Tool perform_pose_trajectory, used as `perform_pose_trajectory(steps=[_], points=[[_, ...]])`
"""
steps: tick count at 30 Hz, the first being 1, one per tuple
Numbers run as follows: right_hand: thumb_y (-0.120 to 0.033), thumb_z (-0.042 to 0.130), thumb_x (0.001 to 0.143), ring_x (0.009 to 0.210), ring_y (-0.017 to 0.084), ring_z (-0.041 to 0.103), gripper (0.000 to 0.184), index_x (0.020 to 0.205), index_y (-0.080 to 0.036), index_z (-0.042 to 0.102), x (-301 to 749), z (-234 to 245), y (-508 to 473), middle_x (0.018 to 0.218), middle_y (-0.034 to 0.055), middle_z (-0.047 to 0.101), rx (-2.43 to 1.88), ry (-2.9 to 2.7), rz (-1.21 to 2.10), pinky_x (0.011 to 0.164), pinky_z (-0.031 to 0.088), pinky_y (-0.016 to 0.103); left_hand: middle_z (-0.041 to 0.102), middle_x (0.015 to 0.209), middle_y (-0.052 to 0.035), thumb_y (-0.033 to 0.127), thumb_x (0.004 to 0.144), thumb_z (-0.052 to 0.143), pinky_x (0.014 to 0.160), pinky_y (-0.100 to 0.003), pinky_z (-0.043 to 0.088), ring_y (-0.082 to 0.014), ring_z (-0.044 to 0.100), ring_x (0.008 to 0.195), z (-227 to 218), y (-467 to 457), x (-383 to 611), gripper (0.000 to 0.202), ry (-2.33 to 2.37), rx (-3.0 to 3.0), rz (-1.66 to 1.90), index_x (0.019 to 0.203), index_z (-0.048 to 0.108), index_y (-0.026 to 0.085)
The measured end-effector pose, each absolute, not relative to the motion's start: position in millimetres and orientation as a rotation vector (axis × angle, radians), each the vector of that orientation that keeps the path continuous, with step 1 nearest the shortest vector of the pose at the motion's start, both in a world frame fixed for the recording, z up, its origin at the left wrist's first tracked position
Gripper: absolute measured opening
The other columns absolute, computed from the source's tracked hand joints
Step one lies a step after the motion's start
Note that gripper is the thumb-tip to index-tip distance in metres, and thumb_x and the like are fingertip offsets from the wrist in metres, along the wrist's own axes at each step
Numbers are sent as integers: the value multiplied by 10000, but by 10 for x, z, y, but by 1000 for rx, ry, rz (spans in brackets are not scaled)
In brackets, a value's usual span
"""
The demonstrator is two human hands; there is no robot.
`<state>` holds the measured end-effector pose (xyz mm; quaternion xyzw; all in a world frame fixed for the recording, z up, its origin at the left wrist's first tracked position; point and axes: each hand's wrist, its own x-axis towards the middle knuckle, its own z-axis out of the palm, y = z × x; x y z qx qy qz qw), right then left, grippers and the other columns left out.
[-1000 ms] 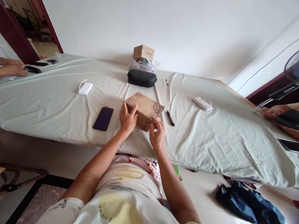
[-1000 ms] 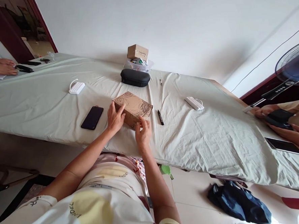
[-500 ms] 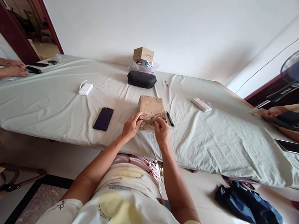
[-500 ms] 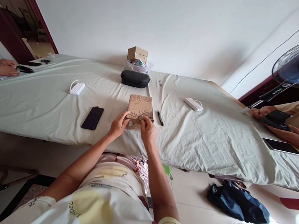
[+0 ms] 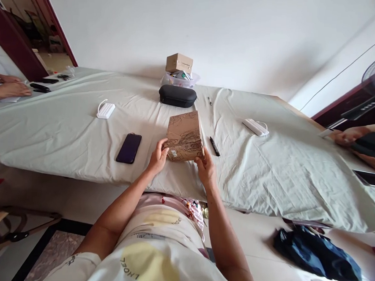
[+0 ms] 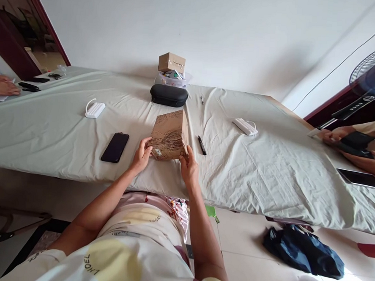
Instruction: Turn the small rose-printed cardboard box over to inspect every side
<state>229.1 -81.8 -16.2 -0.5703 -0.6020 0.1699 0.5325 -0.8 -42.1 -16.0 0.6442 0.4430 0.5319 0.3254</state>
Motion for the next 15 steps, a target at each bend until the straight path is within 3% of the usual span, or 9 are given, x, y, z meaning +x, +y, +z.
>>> perform_pose_trajectory(steps=[2, 4, 6, 9, 11, 13, 15], points=[[-435, 530, 983, 868, 222, 688, 553, 1488, -209, 525, 2243, -32, -817, 1090, 108, 731, -1317, -1431, 297, 776, 584, 369, 678, 1316, -112, 234, 1016, 463, 961, -380, 605, -224, 692, 1154, -225, -411, -14, 365, 1184, 1672, 1337, 1376, 519, 204], [-428, 537, 986, 877, 221, 674, 481, 1420, -231, 597, 2205, 123, -800, 1107, 106, 712, -1292, -1503, 156, 799, 585, 366, 719, 1210, -106, 157, 929, 554, 1067, -436, 550, -256, 681, 1176, -280, -409, -6, 246, 1289, 1778, 1231, 1155, 643, 198], [-416, 538, 985, 875, 225, 664, 421, 1356, -251, 651, 2165, 259, -765, 1037, 86, 696, -1284, -1604, 50, 842, 580, 378, 709, 1223, -124, 93, 866, 561, 1112, -469, 511, -286, 654, 1224, -297, -413, -3, 211, 1351, 1844, 1214, 1025, 665, 186], [-378, 509, 987, 873, 231, 662, 394, 1325, -262, 675, 2096, 393, -697, 973, 68, 670, -1287, -1692, -2, 852, 575, 380, 708, 1199, -128, 149, 933, 496, 1073, -465, 533, -277, 675, 1173, -192, -437, -36, 294, 1435, 1751, 1375, 1186, 640, 197], [-360, 496, 983, 859, 228, 661, 396, 1318, -257, 680, 2048, 430, -661, 960, 66, 660, -1289, -1706, 16, 838, 575, 371, 659, 1315, -144, 258, 1005, 464, 1094, -453, 520, -268, 650, 1227, -44, -469, -61, 362, 1403, 1727, 1524, 1348, 568, 204], [-361, 497, 981, 863, 223, 661, 404, 1327, -251, 674, 2011, 415, -639, 978, 69, 656, -1285, -1696, 52, 843, 575, 366, 516, 1512, -158, 348, 1025, 490, 1135, -441, 491, -276, 549, 1373, 116, -491, -53, 492, 1324, 1824, 1594, 1498, 453, 215], [-374, 499, 984, 891, 219, 663, 441, 1384, -246, 634, 1996, 341, -624, 1032, 78, 660, -1273, -1673, 104, 857, 577, 365, 378, 1627, -128, 391, 1018, 540, 1185, -438, 446, -291, 391, 1508, 233, -486, -3, 539, 1291, 1977, 1545, 1531, 442, 255]])
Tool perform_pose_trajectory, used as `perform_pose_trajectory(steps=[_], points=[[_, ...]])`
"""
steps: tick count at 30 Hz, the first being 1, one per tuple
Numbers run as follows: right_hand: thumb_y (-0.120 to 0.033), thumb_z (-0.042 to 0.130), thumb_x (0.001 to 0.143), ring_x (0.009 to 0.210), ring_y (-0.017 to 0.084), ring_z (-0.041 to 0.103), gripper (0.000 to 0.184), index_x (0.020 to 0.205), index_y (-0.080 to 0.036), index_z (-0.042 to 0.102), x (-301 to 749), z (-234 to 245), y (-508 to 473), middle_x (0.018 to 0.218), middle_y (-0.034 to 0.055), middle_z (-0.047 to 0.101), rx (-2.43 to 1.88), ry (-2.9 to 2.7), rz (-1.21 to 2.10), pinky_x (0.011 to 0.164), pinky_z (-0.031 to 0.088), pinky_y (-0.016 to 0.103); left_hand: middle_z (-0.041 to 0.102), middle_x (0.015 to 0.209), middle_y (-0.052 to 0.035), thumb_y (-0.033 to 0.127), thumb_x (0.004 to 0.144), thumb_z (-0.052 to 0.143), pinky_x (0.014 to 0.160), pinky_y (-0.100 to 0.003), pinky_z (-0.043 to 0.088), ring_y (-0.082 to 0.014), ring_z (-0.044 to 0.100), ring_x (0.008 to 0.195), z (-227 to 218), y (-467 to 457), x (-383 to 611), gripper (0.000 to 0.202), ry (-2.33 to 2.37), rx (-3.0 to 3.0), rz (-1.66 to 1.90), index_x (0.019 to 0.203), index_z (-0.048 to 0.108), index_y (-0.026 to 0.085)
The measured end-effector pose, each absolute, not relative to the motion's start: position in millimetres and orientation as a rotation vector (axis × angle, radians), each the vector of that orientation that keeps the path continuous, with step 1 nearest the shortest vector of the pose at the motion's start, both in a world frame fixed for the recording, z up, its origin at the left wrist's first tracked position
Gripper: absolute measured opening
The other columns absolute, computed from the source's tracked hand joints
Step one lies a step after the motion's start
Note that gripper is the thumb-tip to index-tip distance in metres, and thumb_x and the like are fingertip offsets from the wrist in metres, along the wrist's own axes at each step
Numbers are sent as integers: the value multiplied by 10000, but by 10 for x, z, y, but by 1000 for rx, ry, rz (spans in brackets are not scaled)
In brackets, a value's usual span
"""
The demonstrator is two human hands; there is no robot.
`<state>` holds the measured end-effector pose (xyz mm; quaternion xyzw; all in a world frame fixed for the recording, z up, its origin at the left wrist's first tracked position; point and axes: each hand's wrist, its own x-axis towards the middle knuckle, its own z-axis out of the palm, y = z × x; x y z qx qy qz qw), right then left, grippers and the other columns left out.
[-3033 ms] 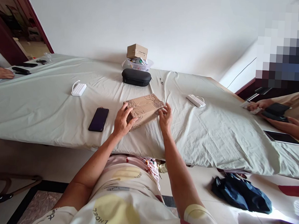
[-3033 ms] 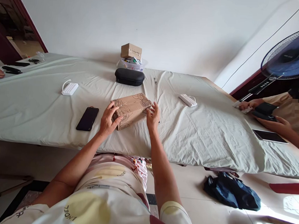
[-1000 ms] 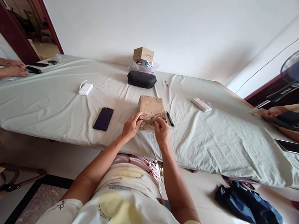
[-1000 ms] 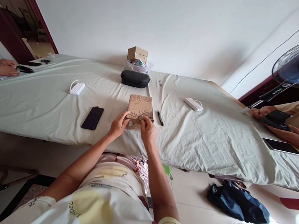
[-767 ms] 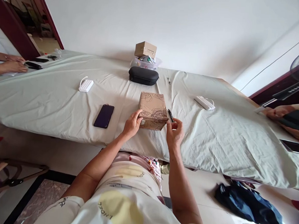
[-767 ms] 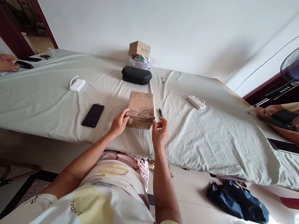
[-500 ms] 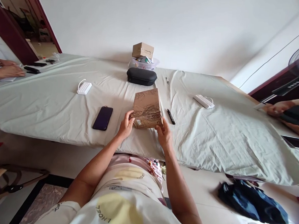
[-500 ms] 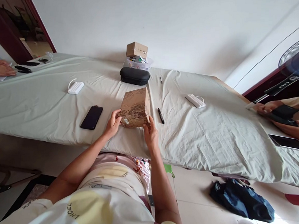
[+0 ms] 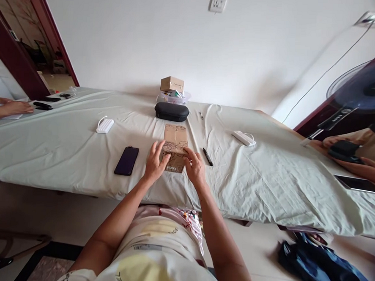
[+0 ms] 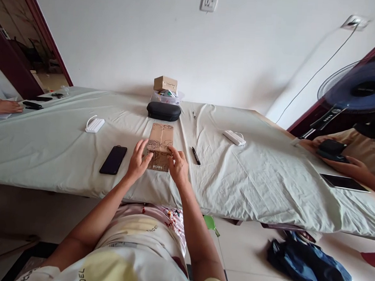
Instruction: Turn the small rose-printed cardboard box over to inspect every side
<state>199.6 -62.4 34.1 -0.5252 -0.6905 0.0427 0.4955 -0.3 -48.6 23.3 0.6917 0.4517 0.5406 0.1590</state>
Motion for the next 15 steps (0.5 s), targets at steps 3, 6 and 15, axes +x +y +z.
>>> perform_pose_trajectory(steps=[3, 6, 15], points=[[-411, 529, 976, 929, 231, 671, 567, 1510, -223, 504, 2018, 132, -619, 1059, 87, 683, -1299, -1644, 173, 873, 582, 391, 438, 1587, -112, 358, 1050, 465, 1196, -437, 439, -281, 454, 1462, 279, -439, 80, 415, 1295, 2069, 1457, 1442, 564, 264], [-473, 603, 940, 962, 263, 690, 613, 1484, -202, 530, 2077, -96, -648, 1053, 100, 716, -1378, -1698, 230, 891, 577, 428, 543, 1493, -101, 324, 1073, 381, 1191, -405, 449, -243, 519, 1402, 228, -398, 89, 398, 1272, 2042, 1522, 1398, 599, 256], [-525, 587, 966, 875, 227, 683, 504, 1359, -216, 651, 2227, 50, -680, 1141, 125, 706, -1293, -1525, 157, 832, 598, 392, 681, 1260, -122, 263, 1037, 450, 978, -382, 598, -224, 691, 1146, -112, -353, 95, 287, 1201, 1516, 1499, 1293, 558, 190]])
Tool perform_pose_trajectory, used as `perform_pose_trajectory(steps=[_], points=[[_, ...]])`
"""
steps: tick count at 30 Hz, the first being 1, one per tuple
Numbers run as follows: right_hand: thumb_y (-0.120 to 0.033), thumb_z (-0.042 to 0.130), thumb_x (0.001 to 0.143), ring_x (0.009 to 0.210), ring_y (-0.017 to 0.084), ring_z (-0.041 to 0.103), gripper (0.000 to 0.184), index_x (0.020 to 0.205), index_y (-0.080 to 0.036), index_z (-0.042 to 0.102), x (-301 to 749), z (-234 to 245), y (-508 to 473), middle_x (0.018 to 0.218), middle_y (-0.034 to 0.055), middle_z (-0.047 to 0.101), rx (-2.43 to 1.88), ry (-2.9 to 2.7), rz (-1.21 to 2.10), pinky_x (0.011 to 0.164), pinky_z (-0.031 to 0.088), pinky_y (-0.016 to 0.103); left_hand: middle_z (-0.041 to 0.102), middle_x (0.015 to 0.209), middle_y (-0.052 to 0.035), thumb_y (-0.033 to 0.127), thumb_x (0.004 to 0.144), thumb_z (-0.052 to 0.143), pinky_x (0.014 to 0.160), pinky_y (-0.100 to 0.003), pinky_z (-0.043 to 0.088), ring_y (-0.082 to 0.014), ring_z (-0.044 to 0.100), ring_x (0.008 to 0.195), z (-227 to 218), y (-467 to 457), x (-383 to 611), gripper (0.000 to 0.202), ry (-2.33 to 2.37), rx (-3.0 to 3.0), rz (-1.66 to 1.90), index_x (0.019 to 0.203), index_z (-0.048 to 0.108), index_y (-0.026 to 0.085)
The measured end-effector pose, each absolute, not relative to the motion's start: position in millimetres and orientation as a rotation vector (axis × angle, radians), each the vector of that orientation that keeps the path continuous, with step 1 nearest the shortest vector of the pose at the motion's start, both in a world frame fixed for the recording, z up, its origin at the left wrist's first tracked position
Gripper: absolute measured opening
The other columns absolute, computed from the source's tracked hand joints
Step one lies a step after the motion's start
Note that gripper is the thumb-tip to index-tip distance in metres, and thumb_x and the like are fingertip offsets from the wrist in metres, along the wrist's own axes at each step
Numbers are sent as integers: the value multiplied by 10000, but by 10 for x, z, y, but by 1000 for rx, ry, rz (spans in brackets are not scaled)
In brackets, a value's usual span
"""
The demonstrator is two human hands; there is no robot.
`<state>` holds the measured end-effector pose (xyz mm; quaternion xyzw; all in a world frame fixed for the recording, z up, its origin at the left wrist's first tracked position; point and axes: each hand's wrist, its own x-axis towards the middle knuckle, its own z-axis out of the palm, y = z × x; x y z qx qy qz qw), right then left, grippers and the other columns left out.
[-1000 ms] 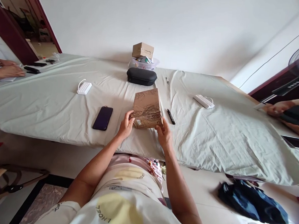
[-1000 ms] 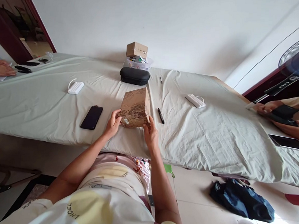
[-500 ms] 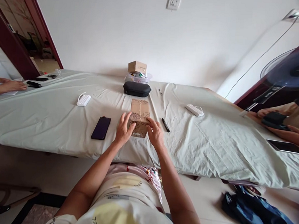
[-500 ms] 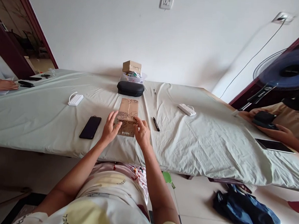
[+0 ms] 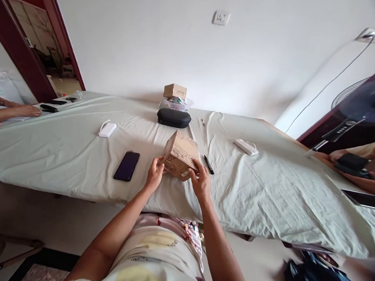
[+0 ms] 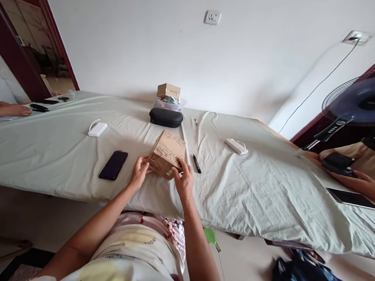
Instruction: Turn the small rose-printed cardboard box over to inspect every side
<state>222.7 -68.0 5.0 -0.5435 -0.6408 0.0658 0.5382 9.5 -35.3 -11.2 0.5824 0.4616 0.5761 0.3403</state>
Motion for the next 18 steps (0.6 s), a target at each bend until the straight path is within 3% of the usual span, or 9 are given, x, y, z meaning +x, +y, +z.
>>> perform_pose_trajectory(steps=[3, 5, 8, 12, 15, 18], points=[[-518, 620, 949, 928, 252, 668, 451, 1297, -241, 693, 2224, 151, -710, 1067, 102, 695, -1322, -1604, 76, 887, 587, 434, 673, 1247, -142, 154, 913, 587, 1119, -455, 511, -274, 625, 1265, -180, -374, 33, 272, 1428, 1599, 1412, 1182, 620, 164], [-507, 616, 955, 941, 250, 661, 437, 1304, -255, 687, 2195, 151, -721, 1081, 96, 681, -1322, -1644, 83, 902, 585, 440, 636, 1331, -147, 148, 885, 606, 1156, -467, 478, -274, 589, 1315, -172, -401, -1, 426, 1425, 1678, 1405, 1309, 573, 170], [-498, 597, 971, 952, 249, 651, 440, 1328, -251, 667, 2148, 104, -718, 1097, 100, 659, -1316, -1640, 106, 895, 588, 440, 536, 1491, -132, 257, 953, 590, 1213, -438, 421, -248, 491, 1430, -103, -443, 15, 550, 1250, 1848, 1462, 1482, 445, 218], [-504, 587, 981, 960, 253, 643, 451, 1343, -242, 647, 2098, 48, -754, 1083, 104, 639, -1300, -1632, 116, 853, 599, 434, 561, 1455, -131, 391, 1043, 475, 1221, -411, 399, -243, 486, 1426, 0, -448, 56, 371, 1164, 1958, 1535, 1356, 567, 215], [-506, 587, 991, 871, 209, 654, 458, 1371, -254, 618, 2027, 10, -848, 1075, 88, 622, -1246, -1640, 182, 791, 611, 383, 614, 1367, -126, 371, 1074, 381, 1200, -402, 421, -227, 549, 1347, 36, -404, -1, 367, 1199, 1957, 1560, 1324, 594, 206], [-487, 577, 1011, 789, 169, 656, 445, 1396, -264, 594, 1926, -40, -938, 1061, 73, 626, -1150, -1656, 233, 712, 607, 327, 541, 1450, -150, 328, 1076, 349, 1220, -466, 394, -270, 466, 1432, 44, -387, -49, 393, 1438, 1976, 1605, 1305, 642, 203]])
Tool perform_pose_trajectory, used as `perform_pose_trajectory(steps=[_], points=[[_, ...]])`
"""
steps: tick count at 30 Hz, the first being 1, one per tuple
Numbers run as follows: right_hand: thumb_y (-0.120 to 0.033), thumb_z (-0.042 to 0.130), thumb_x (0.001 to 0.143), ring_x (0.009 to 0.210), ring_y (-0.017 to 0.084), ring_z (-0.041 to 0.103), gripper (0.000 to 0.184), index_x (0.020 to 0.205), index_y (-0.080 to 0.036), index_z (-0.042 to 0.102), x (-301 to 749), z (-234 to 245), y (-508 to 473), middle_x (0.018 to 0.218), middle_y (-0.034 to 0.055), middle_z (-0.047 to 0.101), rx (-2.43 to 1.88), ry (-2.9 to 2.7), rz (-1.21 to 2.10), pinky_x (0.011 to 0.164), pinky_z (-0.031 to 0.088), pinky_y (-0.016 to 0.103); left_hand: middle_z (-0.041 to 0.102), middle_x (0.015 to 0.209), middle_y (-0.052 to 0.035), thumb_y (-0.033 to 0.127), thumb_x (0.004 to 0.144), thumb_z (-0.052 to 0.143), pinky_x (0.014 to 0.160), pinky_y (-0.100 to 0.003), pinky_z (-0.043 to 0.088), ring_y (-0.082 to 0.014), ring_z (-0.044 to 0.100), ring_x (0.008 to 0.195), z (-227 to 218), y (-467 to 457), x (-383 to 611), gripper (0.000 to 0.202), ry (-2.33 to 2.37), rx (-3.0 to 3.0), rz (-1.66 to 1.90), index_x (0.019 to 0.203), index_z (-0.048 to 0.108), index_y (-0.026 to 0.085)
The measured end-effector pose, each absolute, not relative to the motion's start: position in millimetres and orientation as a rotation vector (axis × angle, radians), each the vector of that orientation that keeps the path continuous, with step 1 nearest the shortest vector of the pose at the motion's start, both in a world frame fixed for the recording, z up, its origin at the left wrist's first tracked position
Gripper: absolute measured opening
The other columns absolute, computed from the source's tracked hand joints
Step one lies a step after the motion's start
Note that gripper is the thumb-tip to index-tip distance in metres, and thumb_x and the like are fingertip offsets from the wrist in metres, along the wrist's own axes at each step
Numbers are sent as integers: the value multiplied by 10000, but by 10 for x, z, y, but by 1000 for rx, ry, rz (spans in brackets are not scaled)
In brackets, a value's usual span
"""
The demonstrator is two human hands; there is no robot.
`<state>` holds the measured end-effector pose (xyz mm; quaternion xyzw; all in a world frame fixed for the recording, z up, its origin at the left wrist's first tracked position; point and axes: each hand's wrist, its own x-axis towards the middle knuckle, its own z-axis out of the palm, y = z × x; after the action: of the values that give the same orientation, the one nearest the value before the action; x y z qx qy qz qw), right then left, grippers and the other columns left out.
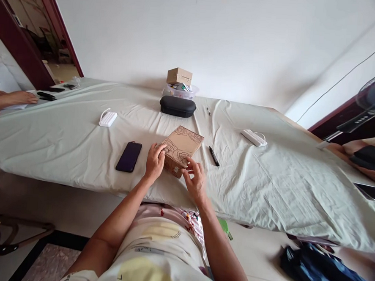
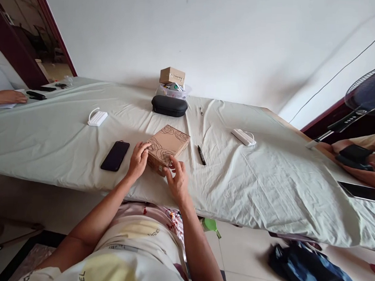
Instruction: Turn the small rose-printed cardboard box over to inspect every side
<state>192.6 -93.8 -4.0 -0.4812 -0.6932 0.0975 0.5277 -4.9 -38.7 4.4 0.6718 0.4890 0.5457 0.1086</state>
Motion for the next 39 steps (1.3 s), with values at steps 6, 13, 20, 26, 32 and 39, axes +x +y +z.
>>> perform_pose_trajectory(steps=[6, 13, 20, 26, 32, 39], points=[[-453, 611, 1000, 766, 179, 666, 372, 1307, -250, 665, 1711, -29, -905, 924, 55, 679, -1118, -1650, 150, 659, 585, 296, 442, 1527, -184, 338, 1060, 435, 1231, -587, 350, -352, 396, 1480, 51, -523, 95, 343, 1546, 2229, 1654, 1237, 692, 197], [-362, 507, 1033, 789, 174, 686, 348, 1303, -261, 703, 1608, 120, -791, 1041, 69, 740, -1197, -1753, 208, 750, 566, 294, 473, 1524, -144, 364, 1026, 555, 1246, -567, 353, -357, 300, 1542, 44, -537, 75, 307, 1351, 2381, 1550, 1265, 672, 211], [-593, 588, 961, 811, 218, 658, 433, 1127, -250, 794, 2219, 187, -380, 967, 85, 704, -1364, -1543, 3, 767, 543, 346, 513, 1508, -115, 306, 1060, 465, 1247, -547, 369, -293, 337, 1539, -51, -303, -100, 286, 1197, 2369, 1576, 1196, 705, 229], [-603, 628, 858, 834, 239, 663, 585, 1263, -185, 684, 2610, 26, -322, 1041, 120, 716, -1440, -1235, 192, 813, 554, 424, 333, 1649, -122, 447, 1058, 480, 1243, -497, 377, -288, 381, 1523, -24, -203, -310, 342, 1059, 2203, 1537, 1217, 694, 233], [-499, 572, 858, 849, 264, 677, 381, 1041, -193, 705, 2635, -266, -379, 935, 113, 748, -1537, -1460, 396, 840, 542, 436, 368, 1618, -188, 498, 941, 690, 1126, -458, 522, -319, 450, 1476, -271, -182, -298, 807, 1021, 1803, 1558, 1592, 281, 251], [-438, 564, 821, 887, 275, 667, 403, 1145, -211, 645, 2620, -441, -312, 960, 102, 729, -1506, -1488, 300, 886, 535, 478, 615, 1396, -138, 278, 892, 727, 1082, -422, 559, -267, 628, 1278, -380, -225, -297, 642, 1188, 1820, 1456, 1472, 464, 207]])
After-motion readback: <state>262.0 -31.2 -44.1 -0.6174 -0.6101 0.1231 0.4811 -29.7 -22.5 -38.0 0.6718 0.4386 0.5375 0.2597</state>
